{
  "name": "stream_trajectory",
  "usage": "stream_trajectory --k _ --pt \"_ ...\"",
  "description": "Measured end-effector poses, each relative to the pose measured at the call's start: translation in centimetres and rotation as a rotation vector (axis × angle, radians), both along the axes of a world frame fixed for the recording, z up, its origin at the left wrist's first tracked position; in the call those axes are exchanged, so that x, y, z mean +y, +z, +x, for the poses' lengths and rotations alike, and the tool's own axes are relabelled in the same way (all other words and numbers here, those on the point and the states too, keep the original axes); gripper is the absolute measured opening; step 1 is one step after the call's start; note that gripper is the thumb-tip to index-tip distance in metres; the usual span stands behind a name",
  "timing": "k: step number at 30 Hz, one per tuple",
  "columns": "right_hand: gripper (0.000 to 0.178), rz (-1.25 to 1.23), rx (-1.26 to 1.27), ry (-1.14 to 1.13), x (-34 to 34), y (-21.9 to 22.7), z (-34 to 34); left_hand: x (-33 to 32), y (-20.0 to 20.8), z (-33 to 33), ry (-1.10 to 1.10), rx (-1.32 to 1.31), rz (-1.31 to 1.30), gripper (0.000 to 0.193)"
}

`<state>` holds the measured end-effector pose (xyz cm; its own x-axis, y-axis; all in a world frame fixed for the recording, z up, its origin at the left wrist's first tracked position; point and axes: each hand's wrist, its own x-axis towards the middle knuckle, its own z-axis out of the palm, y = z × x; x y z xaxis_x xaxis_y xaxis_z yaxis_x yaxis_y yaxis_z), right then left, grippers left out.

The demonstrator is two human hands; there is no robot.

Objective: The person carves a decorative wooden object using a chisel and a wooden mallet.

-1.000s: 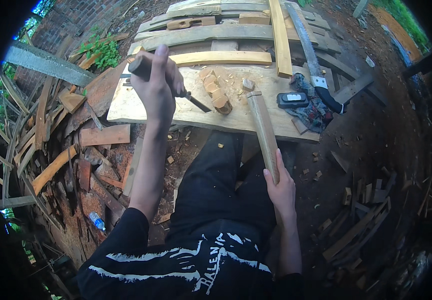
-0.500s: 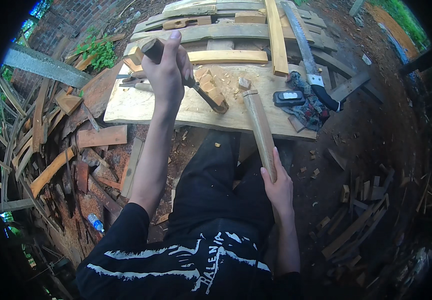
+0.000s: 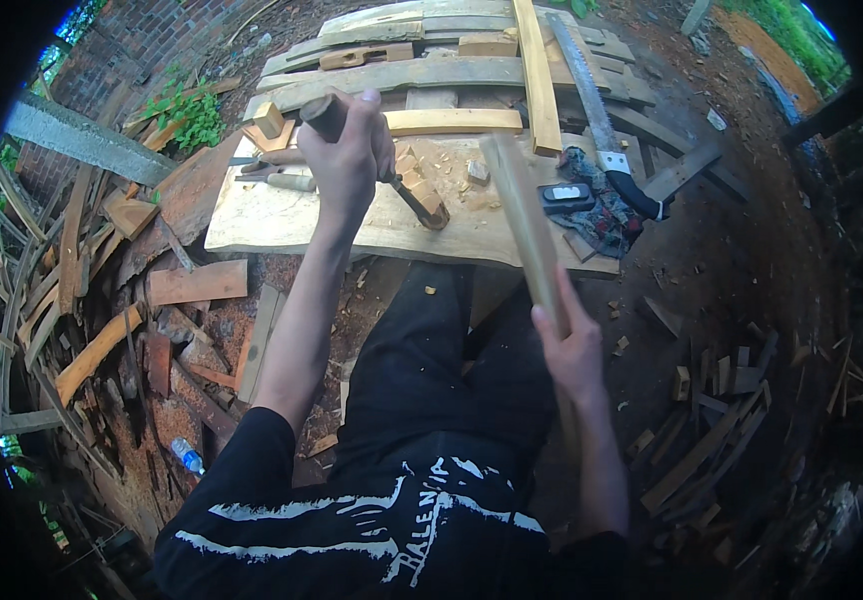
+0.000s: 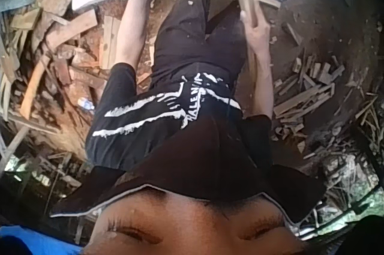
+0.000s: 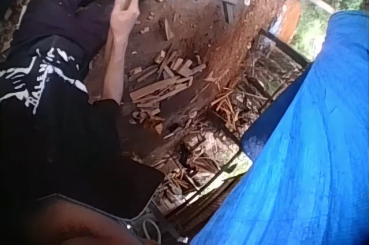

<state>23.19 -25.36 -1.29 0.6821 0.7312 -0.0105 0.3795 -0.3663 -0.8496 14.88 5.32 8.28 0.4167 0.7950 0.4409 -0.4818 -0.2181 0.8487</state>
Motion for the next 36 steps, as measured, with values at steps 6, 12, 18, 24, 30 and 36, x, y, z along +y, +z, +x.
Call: stream_trajectory --k 6,12,18,24,30,36 --pt "0.064 0.304 -0.487 0.099 4.3 18.5 3.7 -1.0 -1.1 -0.4 -0.023 -0.002 0.074 0.026" --pt "0.064 0.353 -0.636 0.322 6.9 26.5 0.4 -0.4 -2.3 -0.7 0.038 0.02 0.119 0.023" --pt "0.066 -0.391 -0.585 0.455 7.7 24.7 -0.5 -0.7 -3.9 -0.2 0.056 0.018 0.091 0.026" --pt "0.068 0.465 -0.613 0.352 8.3 26.6 -0.5 1.1 -4.1 -0.6 0.117 0.097 0.279 0.027" --pt "0.066 -0.342 -0.623 0.492 7.7 22.9 -1.4 0.5 -7.7 -0.2 0.204 0.208 0.423 0.019" --pt "0.069 0.039 -0.64 0.361 6.5 24.1 1.3 -0.5 -7.2 -2.1 0.078 0.098 -0.036 0.02"
